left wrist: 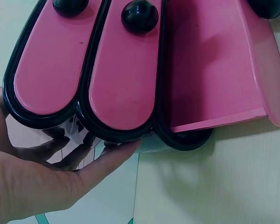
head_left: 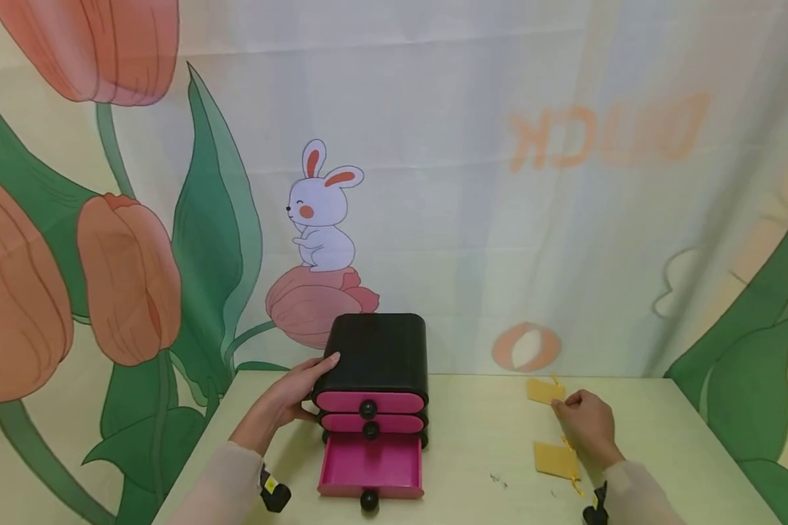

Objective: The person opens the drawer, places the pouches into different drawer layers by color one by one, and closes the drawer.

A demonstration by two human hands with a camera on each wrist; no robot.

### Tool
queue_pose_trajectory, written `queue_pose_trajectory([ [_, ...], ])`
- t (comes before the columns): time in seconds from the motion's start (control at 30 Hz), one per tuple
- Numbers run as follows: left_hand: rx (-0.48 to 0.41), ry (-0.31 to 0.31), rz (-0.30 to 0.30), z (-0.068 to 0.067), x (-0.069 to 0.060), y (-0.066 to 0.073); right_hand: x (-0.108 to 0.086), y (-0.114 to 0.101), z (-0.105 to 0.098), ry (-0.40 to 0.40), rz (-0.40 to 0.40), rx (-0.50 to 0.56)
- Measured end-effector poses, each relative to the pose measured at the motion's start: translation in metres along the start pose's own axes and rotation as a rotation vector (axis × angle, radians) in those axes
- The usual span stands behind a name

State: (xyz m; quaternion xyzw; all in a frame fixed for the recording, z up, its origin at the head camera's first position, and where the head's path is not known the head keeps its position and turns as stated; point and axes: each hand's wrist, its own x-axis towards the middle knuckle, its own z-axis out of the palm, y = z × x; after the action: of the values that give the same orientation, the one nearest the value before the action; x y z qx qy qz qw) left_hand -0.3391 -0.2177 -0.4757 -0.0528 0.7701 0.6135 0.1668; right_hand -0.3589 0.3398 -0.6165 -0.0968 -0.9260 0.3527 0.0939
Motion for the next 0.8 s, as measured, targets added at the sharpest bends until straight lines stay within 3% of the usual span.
queue_pose_trajectory([
  [0.13,-0.002,0.001,0.002,0.001,0.001,-0.001,0.0,0.0,-0.003,-0.028,-0.003,-0.018],
  [0.5,-0.003,0.005,0.012,0.0,0.003,-0.001,0.005,0.011,-0.012,-0.066,-0.05,0.063],
  [0.8,-0.004,0.003,0.023,0.001,0.002,0.001,0.003,0.013,-0.012,-0.029,-0.013,0.108],
])
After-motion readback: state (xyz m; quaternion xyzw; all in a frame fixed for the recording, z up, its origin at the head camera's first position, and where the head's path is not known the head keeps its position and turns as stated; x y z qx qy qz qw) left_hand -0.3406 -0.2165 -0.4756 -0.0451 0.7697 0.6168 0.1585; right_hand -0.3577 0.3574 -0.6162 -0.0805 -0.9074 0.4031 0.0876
